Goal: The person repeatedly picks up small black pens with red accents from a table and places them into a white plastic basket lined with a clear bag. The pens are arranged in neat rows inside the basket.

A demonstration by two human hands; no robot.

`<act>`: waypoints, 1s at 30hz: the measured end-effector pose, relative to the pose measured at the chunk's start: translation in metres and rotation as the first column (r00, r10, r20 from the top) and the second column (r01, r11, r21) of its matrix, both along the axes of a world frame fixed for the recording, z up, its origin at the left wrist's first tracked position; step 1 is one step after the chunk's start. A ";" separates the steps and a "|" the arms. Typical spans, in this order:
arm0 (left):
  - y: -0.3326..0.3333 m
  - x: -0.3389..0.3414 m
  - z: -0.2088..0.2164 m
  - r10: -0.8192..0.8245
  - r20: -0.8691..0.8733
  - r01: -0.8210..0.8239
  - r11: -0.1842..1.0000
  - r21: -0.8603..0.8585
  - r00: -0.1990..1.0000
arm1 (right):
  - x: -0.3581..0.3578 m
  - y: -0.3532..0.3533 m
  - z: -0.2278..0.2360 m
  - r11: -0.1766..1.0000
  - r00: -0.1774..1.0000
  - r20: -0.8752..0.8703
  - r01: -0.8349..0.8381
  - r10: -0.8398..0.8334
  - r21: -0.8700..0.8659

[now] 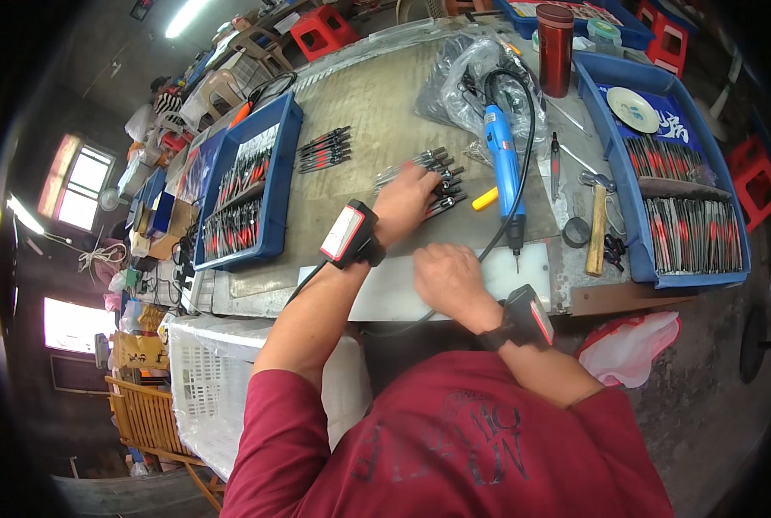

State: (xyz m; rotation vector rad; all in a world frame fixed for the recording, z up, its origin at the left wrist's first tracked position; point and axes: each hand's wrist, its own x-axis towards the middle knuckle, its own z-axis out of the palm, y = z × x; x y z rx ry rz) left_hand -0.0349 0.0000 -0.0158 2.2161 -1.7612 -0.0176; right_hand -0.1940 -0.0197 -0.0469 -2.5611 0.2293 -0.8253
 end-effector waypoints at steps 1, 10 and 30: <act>-0.002 0.000 -0.002 -0.006 0.004 0.006 1.000 -0.018 1.000 | 0.000 0.000 0.001 1.000 1.000 0.003 0.001 -0.001 -0.001; 0.009 -0.002 0.025 0.018 0.089 -0.013 0.999 -0.048 0.996 | -0.001 0.000 0.006 1.000 1.000 -0.022 -0.004 0.004 0.000; 0.375 -0.004 0.200 0.514 -0.530 -0.729 0.351 -0.588 0.674 | 0.002 0.002 0.007 0.996 0.992 -0.091 -0.085 0.088 0.034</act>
